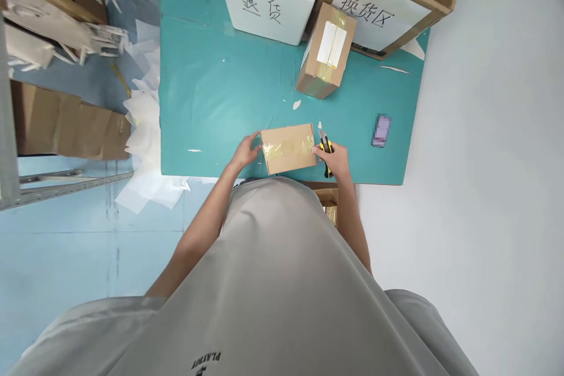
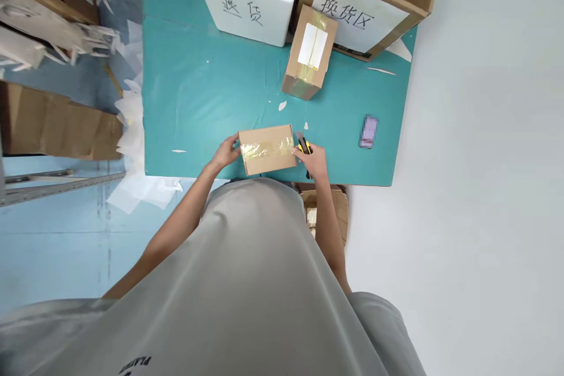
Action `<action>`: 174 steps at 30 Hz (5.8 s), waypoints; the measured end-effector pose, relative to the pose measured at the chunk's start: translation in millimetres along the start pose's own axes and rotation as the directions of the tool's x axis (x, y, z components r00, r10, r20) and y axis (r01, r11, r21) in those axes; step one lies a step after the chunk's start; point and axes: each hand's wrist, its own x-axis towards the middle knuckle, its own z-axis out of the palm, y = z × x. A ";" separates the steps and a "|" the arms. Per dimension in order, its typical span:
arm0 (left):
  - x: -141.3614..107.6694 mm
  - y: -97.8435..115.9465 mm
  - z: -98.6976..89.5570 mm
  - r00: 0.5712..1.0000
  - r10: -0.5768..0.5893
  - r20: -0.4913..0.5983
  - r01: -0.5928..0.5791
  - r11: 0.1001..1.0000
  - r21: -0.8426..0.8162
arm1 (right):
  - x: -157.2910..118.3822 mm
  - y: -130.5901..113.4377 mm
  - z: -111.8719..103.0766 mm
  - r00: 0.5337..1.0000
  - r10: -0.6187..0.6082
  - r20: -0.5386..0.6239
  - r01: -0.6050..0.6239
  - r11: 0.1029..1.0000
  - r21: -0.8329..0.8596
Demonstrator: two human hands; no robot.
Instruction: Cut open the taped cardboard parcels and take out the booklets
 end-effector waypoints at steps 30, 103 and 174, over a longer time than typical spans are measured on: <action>14.1 72.4 -34.4 0.982 0.150 0.111 -0.142 0.986 -0.083 | -93.3 -97.2 104.6 0.992 0.027 0.126 0.074 0.680 -0.729; -19.0 107.1 44.7 0.900 0.424 -0.100 -0.365 0.859 0.358 | -74.6 -72.0 17.6 0.985 0.169 -0.036 -0.130 0.584 -0.801; -37.7 17.6 8.4 0.989 0.148 -0.015 -0.149 0.976 -0.159 | -20.0 -63.8 41.8 0.852 -0.122 0.509 0.497 0.493 -0.714</action>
